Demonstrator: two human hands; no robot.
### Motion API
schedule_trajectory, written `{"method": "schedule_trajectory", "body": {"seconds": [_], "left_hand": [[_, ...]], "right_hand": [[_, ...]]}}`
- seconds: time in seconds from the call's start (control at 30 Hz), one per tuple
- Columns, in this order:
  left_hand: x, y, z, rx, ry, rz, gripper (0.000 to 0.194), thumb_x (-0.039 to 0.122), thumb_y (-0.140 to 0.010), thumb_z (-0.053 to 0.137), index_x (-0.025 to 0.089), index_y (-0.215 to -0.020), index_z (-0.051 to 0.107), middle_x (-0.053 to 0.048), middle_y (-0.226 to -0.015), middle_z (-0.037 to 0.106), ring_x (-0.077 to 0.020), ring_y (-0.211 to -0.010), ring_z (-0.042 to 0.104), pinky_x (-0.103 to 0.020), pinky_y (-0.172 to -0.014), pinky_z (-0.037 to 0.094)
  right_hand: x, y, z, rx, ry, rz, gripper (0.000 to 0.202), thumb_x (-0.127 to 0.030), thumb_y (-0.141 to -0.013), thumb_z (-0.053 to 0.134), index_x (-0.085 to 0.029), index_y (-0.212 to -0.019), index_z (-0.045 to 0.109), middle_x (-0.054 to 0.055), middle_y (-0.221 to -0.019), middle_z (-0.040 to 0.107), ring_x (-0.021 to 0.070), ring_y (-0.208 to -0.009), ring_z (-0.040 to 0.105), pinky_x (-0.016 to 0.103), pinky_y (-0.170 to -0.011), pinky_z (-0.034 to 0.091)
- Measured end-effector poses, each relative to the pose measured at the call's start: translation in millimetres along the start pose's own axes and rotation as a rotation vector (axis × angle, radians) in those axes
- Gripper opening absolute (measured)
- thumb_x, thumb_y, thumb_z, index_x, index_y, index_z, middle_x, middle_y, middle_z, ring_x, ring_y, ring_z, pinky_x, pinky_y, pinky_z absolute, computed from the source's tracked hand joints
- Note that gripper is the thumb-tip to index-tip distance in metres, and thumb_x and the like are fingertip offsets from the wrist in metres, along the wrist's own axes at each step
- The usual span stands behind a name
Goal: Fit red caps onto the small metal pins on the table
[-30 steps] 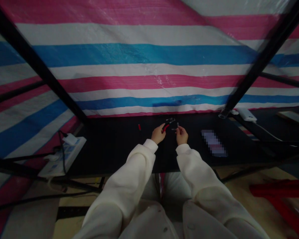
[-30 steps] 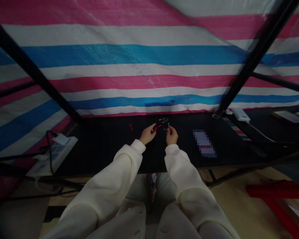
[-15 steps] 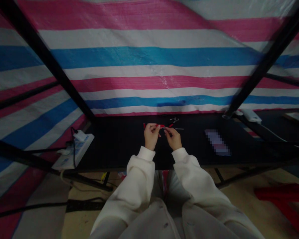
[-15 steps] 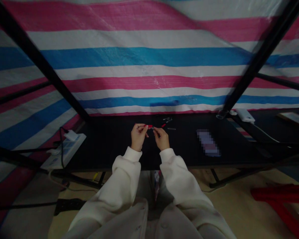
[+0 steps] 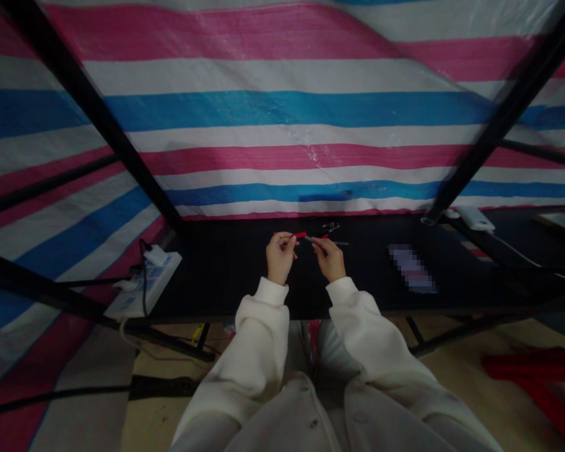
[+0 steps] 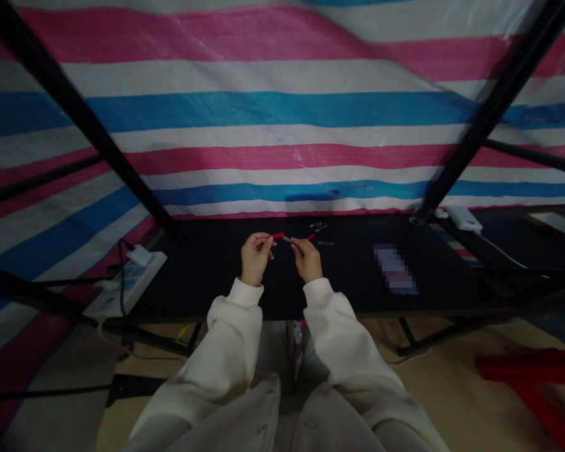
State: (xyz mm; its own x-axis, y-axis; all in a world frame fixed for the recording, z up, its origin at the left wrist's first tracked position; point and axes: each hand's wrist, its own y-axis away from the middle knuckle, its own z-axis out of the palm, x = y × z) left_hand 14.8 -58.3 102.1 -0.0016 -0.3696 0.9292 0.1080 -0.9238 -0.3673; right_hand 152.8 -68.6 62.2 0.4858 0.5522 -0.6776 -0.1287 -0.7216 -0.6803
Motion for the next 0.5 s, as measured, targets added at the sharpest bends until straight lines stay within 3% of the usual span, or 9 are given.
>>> {"method": "schedule_trajectory", "body": {"seconds": [0.33,0.5], "left_hand": [[-2.2,-5.3,-7.7,-0.071,-0.052,0.022,0.02,0.029,-0.071,0.059,0.013,-0.082,0.054,0.0,-0.065,0.058,-0.0046,-0.04,0.047,-0.016,-0.036,0.037],[-2.0,-9.7,-6.3,-0.192,-0.103,0.018,0.024,0.033,-0.069,0.062,0.013,-0.083,0.059,-0.002,-0.072,0.06,-0.003,-0.041,0.046,-0.015,-0.036,0.036]], "right_hand": [[1.1,-3.8,-3.9,-0.018,0.034,-0.042,0.025,-0.026,-0.086,0.043,-0.018,-0.099,0.062,0.007,-0.091,0.062,0.0147,-0.086,0.058,0.029,-0.081,0.047],[1.7,-7.0,-1.6,-0.08,0.041,-0.05,0.026,-0.025,-0.085,0.044,-0.021,-0.105,0.06,0.006,-0.098,0.063,0.0149,-0.091,0.058,0.031,-0.086,0.046]]}}
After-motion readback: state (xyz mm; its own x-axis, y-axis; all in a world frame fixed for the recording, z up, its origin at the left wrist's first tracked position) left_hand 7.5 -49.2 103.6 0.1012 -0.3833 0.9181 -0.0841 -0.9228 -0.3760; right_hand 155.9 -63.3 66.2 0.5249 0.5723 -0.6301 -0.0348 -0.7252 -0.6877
